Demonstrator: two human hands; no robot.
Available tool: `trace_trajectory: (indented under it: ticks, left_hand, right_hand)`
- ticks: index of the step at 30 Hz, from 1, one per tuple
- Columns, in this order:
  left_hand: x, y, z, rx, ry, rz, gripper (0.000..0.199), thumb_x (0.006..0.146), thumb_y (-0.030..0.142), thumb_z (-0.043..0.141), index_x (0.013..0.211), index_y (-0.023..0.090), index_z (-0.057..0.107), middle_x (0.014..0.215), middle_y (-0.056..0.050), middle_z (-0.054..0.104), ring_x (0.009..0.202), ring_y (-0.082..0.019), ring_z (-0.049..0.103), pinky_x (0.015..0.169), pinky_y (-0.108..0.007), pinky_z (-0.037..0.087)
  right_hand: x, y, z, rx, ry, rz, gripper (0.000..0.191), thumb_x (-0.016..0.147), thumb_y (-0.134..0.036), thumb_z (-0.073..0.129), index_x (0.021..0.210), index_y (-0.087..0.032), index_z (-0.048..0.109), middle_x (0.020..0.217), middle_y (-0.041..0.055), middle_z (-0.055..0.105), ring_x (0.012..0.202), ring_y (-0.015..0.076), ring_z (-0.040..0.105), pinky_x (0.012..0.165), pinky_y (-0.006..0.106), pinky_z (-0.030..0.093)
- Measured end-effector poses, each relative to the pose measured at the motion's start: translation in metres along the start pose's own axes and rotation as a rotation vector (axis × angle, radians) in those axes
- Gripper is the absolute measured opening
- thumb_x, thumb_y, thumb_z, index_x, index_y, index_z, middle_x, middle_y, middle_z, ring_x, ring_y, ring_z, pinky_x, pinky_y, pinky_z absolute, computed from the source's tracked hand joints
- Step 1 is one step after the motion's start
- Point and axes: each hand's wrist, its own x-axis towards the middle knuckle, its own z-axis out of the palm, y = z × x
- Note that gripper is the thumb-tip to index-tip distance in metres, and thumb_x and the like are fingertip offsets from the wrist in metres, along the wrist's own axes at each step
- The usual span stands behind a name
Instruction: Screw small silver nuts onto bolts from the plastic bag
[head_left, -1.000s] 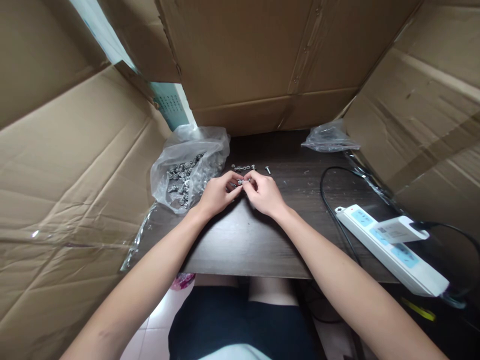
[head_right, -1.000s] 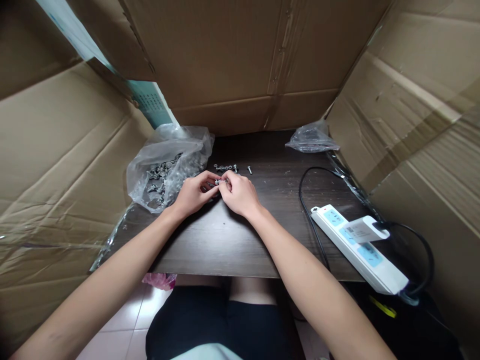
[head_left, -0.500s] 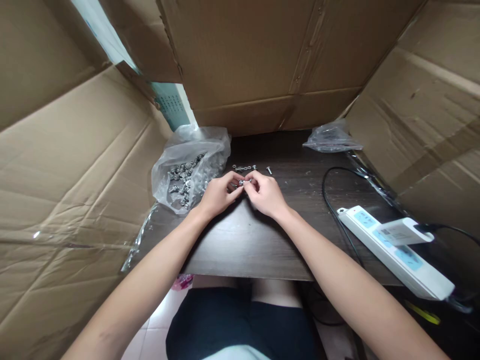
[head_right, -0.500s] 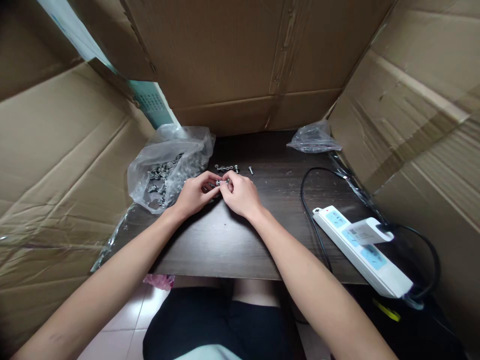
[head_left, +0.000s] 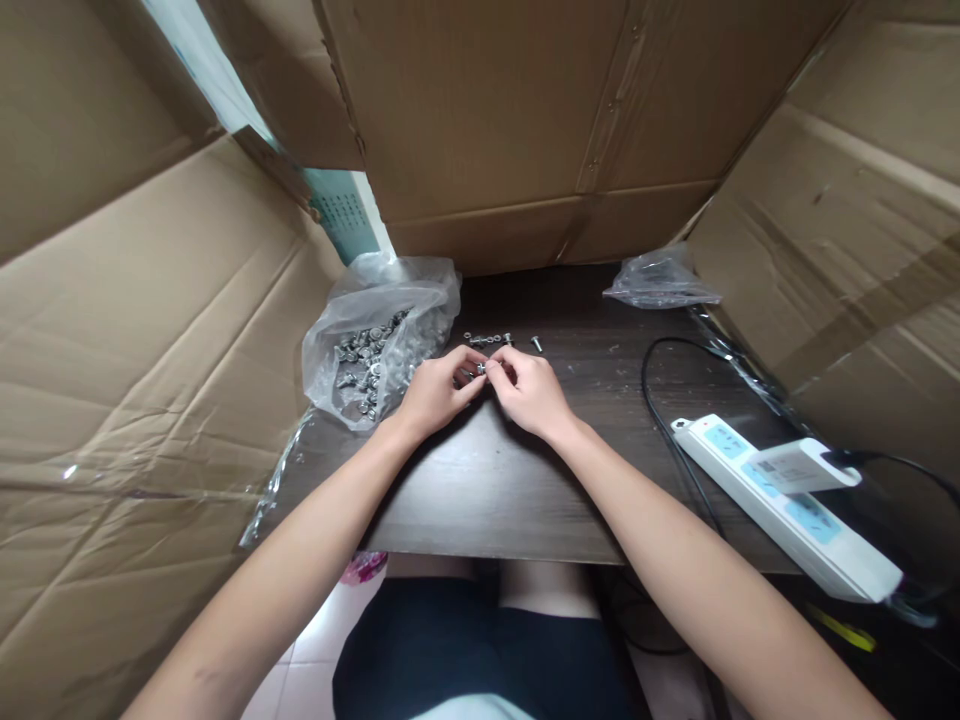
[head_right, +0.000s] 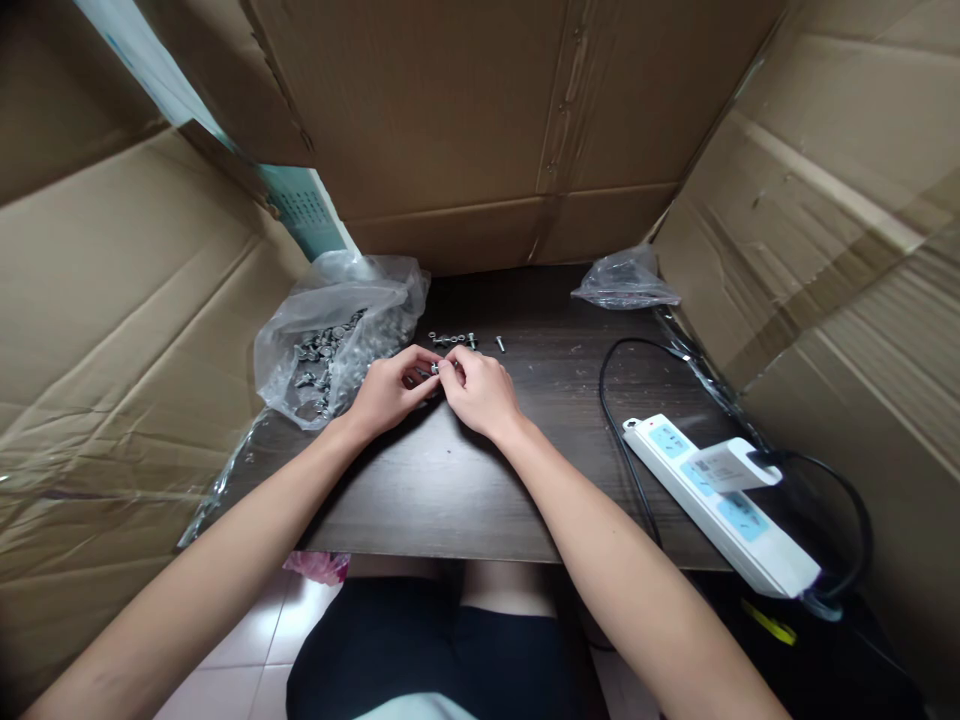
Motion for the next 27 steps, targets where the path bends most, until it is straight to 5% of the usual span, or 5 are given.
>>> trace_trajectory:
  ticks: [27]
  left_hand:
    - [0.0,-0.0006,-0.0004,0.008,0.008,0.003,0.018,0.089,0.026,0.069,0.106,0.02,0.067,0.085,0.0,0.076,0.064,-0.012,0.069,0.064,-0.021,0.053]
  right_hand:
    - [0.0001,0.0015,0.0006,0.046,0.022,-0.003,0.012,0.088,-0.029,0.053,0.09,-0.022,0.063,0.067,-0.0015,0.058,0.064,0.0168,0.056,0.063,0.029,0.038]
